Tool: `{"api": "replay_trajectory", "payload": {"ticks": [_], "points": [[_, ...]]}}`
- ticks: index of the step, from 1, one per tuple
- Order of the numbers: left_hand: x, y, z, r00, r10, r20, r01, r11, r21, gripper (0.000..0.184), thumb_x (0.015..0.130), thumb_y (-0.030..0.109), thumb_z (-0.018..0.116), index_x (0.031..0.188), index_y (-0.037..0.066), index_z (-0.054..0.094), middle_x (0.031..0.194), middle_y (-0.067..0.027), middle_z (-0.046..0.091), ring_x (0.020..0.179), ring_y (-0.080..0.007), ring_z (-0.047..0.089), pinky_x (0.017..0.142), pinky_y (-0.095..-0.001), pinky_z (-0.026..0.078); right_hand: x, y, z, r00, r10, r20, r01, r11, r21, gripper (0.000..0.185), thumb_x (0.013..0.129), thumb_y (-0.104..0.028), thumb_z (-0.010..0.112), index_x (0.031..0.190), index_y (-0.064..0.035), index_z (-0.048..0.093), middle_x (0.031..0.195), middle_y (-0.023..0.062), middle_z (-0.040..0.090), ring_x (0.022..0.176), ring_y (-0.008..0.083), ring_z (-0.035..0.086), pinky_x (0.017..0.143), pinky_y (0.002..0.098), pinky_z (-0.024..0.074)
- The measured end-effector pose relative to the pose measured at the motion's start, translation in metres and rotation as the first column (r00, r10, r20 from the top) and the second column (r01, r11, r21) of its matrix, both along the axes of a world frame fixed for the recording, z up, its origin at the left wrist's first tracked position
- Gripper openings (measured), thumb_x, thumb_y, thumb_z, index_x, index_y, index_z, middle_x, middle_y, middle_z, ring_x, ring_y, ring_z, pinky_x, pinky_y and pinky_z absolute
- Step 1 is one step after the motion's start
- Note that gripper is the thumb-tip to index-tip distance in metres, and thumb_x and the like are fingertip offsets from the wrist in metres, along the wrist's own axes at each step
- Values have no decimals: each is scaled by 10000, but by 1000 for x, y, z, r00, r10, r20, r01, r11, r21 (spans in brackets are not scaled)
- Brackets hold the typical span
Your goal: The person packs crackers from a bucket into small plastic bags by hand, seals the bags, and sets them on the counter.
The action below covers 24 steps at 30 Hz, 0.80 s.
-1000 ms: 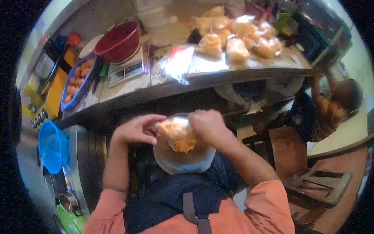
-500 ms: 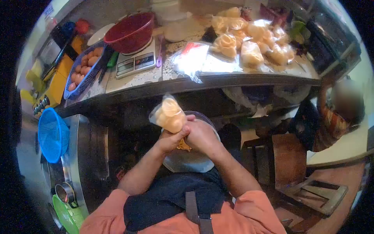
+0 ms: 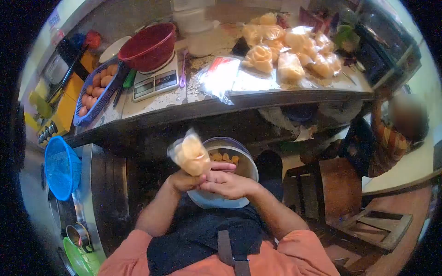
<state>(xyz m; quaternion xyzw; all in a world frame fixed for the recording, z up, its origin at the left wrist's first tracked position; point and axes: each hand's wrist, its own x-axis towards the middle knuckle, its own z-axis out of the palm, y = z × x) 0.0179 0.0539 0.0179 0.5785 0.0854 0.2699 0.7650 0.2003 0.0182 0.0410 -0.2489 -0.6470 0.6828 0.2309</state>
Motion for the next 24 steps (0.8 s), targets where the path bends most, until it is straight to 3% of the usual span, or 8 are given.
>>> {"api": "replay_trajectory", "payload": {"ticks": [3,6,10,13,16,17,19,24], "points": [[5,-6,-8,987,117,110,-104,988,-111,785,920,595,524,1424,3,420,1475,-213,387,1331,-288,436,1101,-418,337,3,3,-12,981,-26,192,69,973,-222,384,1059,-390,378,960,-63,554,770,-32,474,715,77,422,656,284,390],[7,-11,7,982,168,83,-152,974,-170,729,950,542,512,1464,47,367,1465,-169,410,1205,-226,522,973,-387,449,0,0,-10,907,-294,-301,89,833,-546,330,1051,-345,411,1001,-61,573,788,-8,476,724,124,449,705,323,415],[4,-17,6,989,132,-72,-146,954,-261,577,1017,369,469,1474,46,326,1459,-121,407,987,-137,592,767,-296,523,-4,-9,-9,809,-496,-314,76,619,-782,285,1042,-342,430,1057,-88,558,779,-26,501,692,100,459,646,286,416],[12,-18,-13,961,275,3,-267,937,-227,433,1047,298,404,1362,8,471,1323,-125,540,1039,-155,594,857,-324,520,-4,-8,-23,803,-578,-144,378,681,-627,218,1023,-237,483,1102,-58,580,838,-8,551,719,107,503,667,306,445],[27,-19,-12,875,477,84,-477,879,-20,343,1041,246,444,1281,16,532,1220,-100,601,1051,-163,592,906,-320,493,-2,-14,-19,770,-638,-31,635,759,141,177,979,-143,547,1116,-46,601,880,44,594,720,161,538,678,329,463],[28,-18,-11,873,479,88,-479,877,-22,330,1043,240,440,1260,13,538,1207,-97,601,1056,-165,587,915,-319,484,2,-12,-12,759,-648,-68,562,599,570,197,894,-47,599,1090,-39,622,955,100,615,751,245,546,718,359,467],[26,-16,-10,869,488,87,-488,873,-25,307,1046,230,432,1220,6,551,1181,-92,601,1066,-169,579,935,-318,467,9,-12,6,763,-643,65,345,490,800,236,849,-37,605,1083,-53,630,973,116,605,782,285,537,742,378,458],[24,-15,-2,880,466,94,-470,883,25,277,1061,228,389,1086,9,557,1110,-83,589,1089,-165,553,957,-314,443,27,-14,46,752,-635,175,75,346,935,233,805,-93,627,1036,-96,655,918,79,579,817,279,528,754,401,441]]}}
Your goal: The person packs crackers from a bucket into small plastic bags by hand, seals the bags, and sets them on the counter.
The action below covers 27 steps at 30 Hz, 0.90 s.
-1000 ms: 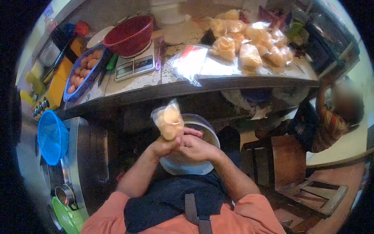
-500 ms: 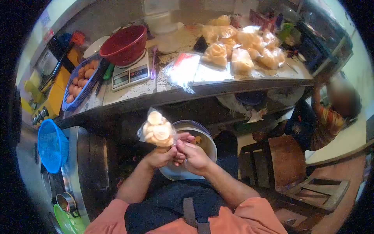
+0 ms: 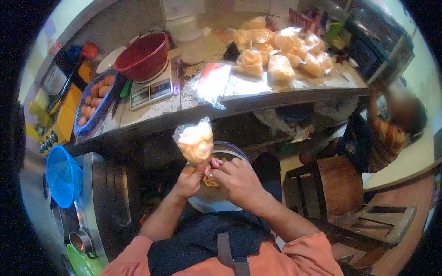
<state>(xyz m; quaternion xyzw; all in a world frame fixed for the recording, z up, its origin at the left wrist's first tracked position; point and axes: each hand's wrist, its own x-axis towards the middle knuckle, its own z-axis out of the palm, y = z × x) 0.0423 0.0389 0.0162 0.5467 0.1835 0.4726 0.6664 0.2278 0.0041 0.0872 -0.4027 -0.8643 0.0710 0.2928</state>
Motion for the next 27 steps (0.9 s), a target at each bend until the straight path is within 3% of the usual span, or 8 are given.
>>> {"api": "replay_trajectory", "payload": {"ticks": [3,9,15,18,20,24,26,27], "points": [[-1,0,13,989,-92,114,113,974,-194,294,1068,242,358,1010,23,545,1109,-95,571,1128,-189,531,997,-337,421,5,0,9,999,34,-5,-34,999,15,194,793,-119,655,986,-98,668,894,73,588,807,266,539,737,390,446],[-6,6,3,939,-215,269,266,949,-170,308,1058,285,374,984,34,535,1161,-115,542,1202,-230,482,1060,-377,372,4,-1,3,992,10,-125,-12,1000,-16,191,777,-126,722,960,-98,675,866,78,596,797,275,565,726,394,458],[-16,-2,15,957,-272,-101,249,949,-195,356,1046,316,425,990,26,623,1074,-80,603,1114,-180,540,996,-329,403,8,-12,5,957,8,-291,-44,992,-118,182,782,-121,749,953,-97,691,829,83,644,758,271,613,696,377,482],[-19,-20,10,912,-330,-243,215,889,-404,383,1032,345,468,958,24,664,962,-25,642,973,-111,571,901,-274,436,10,-25,5,925,8,-380,-116,958,-262,158,796,-117,745,939,-73,696,823,91,666,754,266,649,688,368,507],[-23,-27,-12,829,-381,-409,216,893,-395,381,1018,365,503,909,42,672,865,22,633,814,-65,551,763,-247,458,8,-31,4,926,-113,-361,-90,862,-499,153,813,-112,729,949,-52,696,824,104,666,763,260,661,695,357,518],[-25,-47,-16,809,-239,-536,96,955,-281,224,933,274,636,985,57,641,869,8,605,788,-85,546,718,-264,464,5,-35,-34,906,-263,-331,-9,771,-636,178,836,-103,698,995,-24,691,841,128,666,786,238,673,705,328,528],[-27,-58,-16,837,-123,-532,-19,967,-254,297,860,204,738,1088,66,607,905,-9,587,810,-105,552,722,-280,469,3,-37,-47,892,-224,-393,-49,815,-577,195,844,-102,687,1023,-25,688,850,133,665,789,235,675,696,321,526],[-25,-62,-8,820,28,-571,-93,992,-84,345,836,191,750,1120,72,593,966,-38,576,882,-141,557,763,-301,472,1,-39,-50,882,-204,-425,-70,835,-546,203,849,-102,682,1037,-25,686,854,135,665,790,233,676,692,318,526]]}}
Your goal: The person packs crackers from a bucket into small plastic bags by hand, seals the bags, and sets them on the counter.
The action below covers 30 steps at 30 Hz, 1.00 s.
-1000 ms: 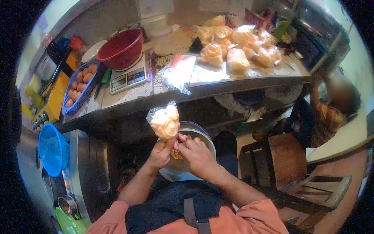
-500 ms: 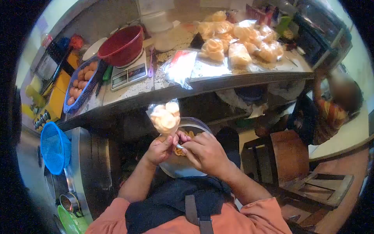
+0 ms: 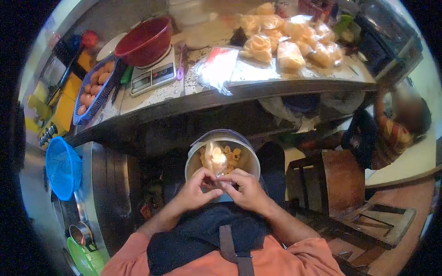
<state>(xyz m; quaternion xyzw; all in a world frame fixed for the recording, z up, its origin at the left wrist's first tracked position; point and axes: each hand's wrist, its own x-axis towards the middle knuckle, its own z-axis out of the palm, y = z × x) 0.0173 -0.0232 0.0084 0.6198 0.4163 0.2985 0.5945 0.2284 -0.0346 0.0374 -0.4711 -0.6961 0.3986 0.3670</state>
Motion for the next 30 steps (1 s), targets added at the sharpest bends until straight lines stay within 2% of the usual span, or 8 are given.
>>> {"api": "replay_trajectory", "payload": {"ticks": [2,5,11,15,19,26,29,30], "points": [[7,-6,21,989,141,-53,-114,933,342,454,789,164,776,1184,86,565,1088,-98,555,1025,-213,566,846,-343,478,-7,-2,13,999,32,-13,-33,998,-48,187,849,-95,683,1023,-28,686,862,132,665,790,234,675,698,322,527],[6,-4,19,988,115,-104,-39,833,552,490,747,139,769,1199,103,584,1283,-166,485,1229,-326,476,996,-417,422,-8,-6,23,993,114,-40,-115,993,-9,152,842,-82,689,987,-36,685,854,121,662,763,224,670,685,320,526],[4,4,15,984,-1,-179,127,708,694,447,762,183,711,1201,143,636,1454,-146,427,1334,-376,399,1074,-480,348,-8,-13,54,966,247,-72,-235,960,151,111,822,-61,709,929,-46,684,814,92,665,662,179,653,599,278,514],[9,11,-2,973,-229,-15,198,806,558,333,807,125,653,1137,88,666,1267,-131,605,1225,-313,540,1039,-430,400,-4,-10,61,987,152,-60,-145,983,114,113,826,-62,704,937,-43,698,822,88,666,664,173,644,602,281,508],[10,16,13,999,37,-25,-17,826,563,235,779,81,699,1012,57,680,1047,-96,674,1025,-283,618,917,-406,463,3,1,60,999,53,8,-53,996,73,134,838,-66,688,967,-40,712,847,96,665,695,175,646,634,294,514],[11,20,-4,999,28,29,-39,804,593,169,776,68,739,928,41,673,963,-95,667,873,-250,646,791,-360,498,-7,11,25,999,-42,-26,43,998,46,299,830,-97,712,1113,-31,642,838,88,654,697,142,637,626,284,511],[15,19,3,981,100,168,-142,956,257,95,811,-23,671,892,18,642,915,-103,658,895,-228,634,815,-329,496,-5,18,16,983,-144,-114,128,982,-140,247,832,-66,720,1065,-25,649,828,26,631,752,74,596,671,239,505],[10,21,-17,980,113,166,-162,933,322,60,866,-23,626,914,12,624,932,-77,652,880,-164,617,802,-296,494,-5,19,16,983,-148,-109,136,984,-114,227,840,-72,726,1049,-37,643,824,-9,609,749,46,564,667,225,494]]}}
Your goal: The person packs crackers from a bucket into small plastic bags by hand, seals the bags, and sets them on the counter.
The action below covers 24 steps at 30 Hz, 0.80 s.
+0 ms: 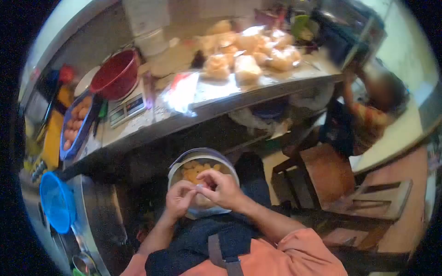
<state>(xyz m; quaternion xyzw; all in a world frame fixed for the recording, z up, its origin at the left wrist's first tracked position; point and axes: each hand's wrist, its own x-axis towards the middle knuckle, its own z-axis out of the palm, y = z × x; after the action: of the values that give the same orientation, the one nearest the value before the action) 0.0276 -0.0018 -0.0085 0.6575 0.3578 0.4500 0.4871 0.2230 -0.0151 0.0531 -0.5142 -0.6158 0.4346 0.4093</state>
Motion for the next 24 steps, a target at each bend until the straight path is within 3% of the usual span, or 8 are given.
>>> {"api": "replay_trajectory", "payload": {"ticks": [3,6,10,14,16,19,20,24], "points": [[-8,2,-22,997,77,-23,-80,986,-145,7,895,23,619,892,25,613,873,-53,619,812,-122,589,734,-253,481,3,4,-12,996,58,-61,-58,998,8,220,846,-123,734,1035,-35,662,834,15,626,761,70,582,683,239,495],[-6,-2,-1,999,29,25,-23,977,-211,29,928,35,584,911,26,605,870,-34,608,804,-102,567,744,-239,471,4,14,-31,991,100,92,-121,955,269,205,855,-186,726,989,-38,678,843,45,650,771,114,610,689,261,502],[-10,3,-4,1000,-3,-19,0,989,-147,44,965,61,550,980,30,577,937,-29,621,874,-98,567,786,-255,467,3,10,-16,988,156,-14,-155,986,53,192,851,-222,716,907,-43,672,855,84,664,775,177,636,677,310,506],[-5,4,9,991,79,112,-54,976,-212,63,927,36,613,985,19,596,911,-42,622,845,-113,582,795,-255,467,4,14,-15,972,222,74,-226,972,58,166,843,-213,698,873,-57,652,822,101,661,761,230,645,663,357,504],[5,-2,33,971,95,221,-52,980,-193,63,909,37,640,963,15,618,892,-45,628,831,-118,587,786,-257,469,6,14,-12,953,206,224,-252,946,204,167,831,-214,700,864,-62,640,816,112,653,768,280,639,669,390,500],[-8,12,27,991,-73,-116,67,997,-50,48,888,49,666,896,4,650,853,-49,636,817,-123,595,773,-255,469,5,14,-18,934,168,314,-259,926,275,178,817,-222,697,844,-65,618,807,122,642,789,335,626,681,431,490],[-8,11,25,995,-30,-93,14,986,-167,91,877,64,684,820,-2,658,813,-56,648,789,-126,606,741,-256,475,5,15,-20,932,163,323,-258,925,280,183,813,-226,695,837,-66,610,804,124,638,798,350,622,685,443,486],[-14,13,22,969,-69,-237,25,983,-183,82,852,58,693,834,-14,660,773,-71,655,725,-124,609,682,-264,486,7,15,-26,895,158,418,-296,911,288,145,787,-195,673,813,-69,607,821,129,654,829,369,634,688,467,489]]}}
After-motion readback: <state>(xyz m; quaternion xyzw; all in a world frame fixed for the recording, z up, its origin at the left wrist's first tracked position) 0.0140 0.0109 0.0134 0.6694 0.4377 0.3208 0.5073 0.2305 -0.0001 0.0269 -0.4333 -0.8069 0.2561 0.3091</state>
